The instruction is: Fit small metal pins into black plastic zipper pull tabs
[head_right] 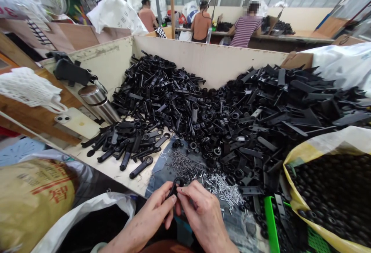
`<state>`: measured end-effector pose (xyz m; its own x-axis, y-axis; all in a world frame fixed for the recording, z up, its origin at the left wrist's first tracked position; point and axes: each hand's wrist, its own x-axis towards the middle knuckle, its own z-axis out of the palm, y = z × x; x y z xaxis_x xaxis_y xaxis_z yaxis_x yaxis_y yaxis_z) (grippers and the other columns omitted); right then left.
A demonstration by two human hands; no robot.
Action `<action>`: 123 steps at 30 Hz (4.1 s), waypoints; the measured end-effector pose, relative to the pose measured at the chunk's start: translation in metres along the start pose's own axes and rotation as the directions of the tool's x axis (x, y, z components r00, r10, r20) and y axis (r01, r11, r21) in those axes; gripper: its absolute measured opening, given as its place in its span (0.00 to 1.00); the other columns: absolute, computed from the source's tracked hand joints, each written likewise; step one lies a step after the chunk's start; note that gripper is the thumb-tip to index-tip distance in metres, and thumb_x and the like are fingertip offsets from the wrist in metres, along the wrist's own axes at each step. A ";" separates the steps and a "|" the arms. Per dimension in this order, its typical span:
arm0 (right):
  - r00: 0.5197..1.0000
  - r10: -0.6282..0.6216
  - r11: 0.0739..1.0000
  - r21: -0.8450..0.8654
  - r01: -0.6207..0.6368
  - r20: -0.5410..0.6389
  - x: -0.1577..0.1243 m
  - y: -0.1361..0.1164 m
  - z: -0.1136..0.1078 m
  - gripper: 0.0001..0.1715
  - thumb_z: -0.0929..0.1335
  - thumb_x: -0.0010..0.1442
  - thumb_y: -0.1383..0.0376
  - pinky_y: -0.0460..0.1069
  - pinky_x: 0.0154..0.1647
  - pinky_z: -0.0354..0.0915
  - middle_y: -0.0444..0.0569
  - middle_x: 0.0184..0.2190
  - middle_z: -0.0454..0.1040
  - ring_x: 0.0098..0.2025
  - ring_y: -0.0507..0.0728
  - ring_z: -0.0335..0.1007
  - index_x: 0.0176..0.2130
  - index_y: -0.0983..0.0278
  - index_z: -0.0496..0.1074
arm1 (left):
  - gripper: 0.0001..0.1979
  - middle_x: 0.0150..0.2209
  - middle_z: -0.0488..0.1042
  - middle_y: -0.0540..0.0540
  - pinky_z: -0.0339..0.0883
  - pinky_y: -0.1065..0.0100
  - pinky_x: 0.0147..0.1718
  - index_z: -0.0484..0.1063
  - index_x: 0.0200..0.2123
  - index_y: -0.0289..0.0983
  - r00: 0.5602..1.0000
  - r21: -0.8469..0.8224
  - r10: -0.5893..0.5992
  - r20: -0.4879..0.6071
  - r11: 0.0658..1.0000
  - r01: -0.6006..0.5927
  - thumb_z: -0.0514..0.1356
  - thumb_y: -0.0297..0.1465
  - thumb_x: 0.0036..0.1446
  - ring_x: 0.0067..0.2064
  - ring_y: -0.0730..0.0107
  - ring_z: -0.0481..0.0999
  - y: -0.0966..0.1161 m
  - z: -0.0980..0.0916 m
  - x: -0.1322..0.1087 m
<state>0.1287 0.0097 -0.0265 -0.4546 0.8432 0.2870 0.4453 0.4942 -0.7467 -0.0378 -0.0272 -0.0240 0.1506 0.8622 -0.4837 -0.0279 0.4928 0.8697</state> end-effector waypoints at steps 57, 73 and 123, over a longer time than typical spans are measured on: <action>0.907 -0.083 0.696 -0.627 0.350 0.413 -0.007 -0.014 0.011 0.15 0.68 0.57 0.80 0.50 0.18 0.65 0.51 0.33 0.78 0.25 0.57 0.76 0.45 0.69 0.72 | 0.09 0.28 0.78 0.45 0.66 0.64 0.36 0.78 0.36 0.40 0.947 0.050 0.062 -0.315 0.998 -0.049 0.65 0.38 0.54 0.36 0.56 0.75 -0.040 -0.004 0.012; 0.920 0.116 0.673 -0.711 0.204 0.373 -0.003 -0.037 0.027 0.07 0.68 0.61 0.76 0.48 0.18 0.65 0.53 0.31 0.78 0.25 0.58 0.76 0.41 0.69 0.72 | 0.15 0.38 0.84 0.42 0.70 0.63 0.41 0.78 0.41 0.41 0.956 0.292 0.213 -0.201 0.945 -0.149 0.60 0.44 0.56 0.42 0.50 0.82 -0.048 -0.010 0.020; 0.898 -0.253 0.964 -0.019 0.264 -0.361 -0.002 -0.010 0.019 0.04 0.67 0.69 0.67 0.41 0.27 0.69 0.45 0.28 0.80 0.24 0.51 0.76 0.40 0.61 0.72 | 0.10 0.43 0.83 0.40 0.69 0.61 0.46 0.80 0.43 0.37 0.995 -0.836 -0.016 -0.096 0.544 -0.072 0.59 0.30 0.62 0.44 0.62 0.77 0.029 0.014 0.012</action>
<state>0.1103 -0.0014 -0.0311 -0.2419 0.7083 0.6631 0.3237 0.7032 -0.6330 -0.0228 -0.0043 -0.0029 0.0552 0.8612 -0.5052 -0.8519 0.3045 0.4261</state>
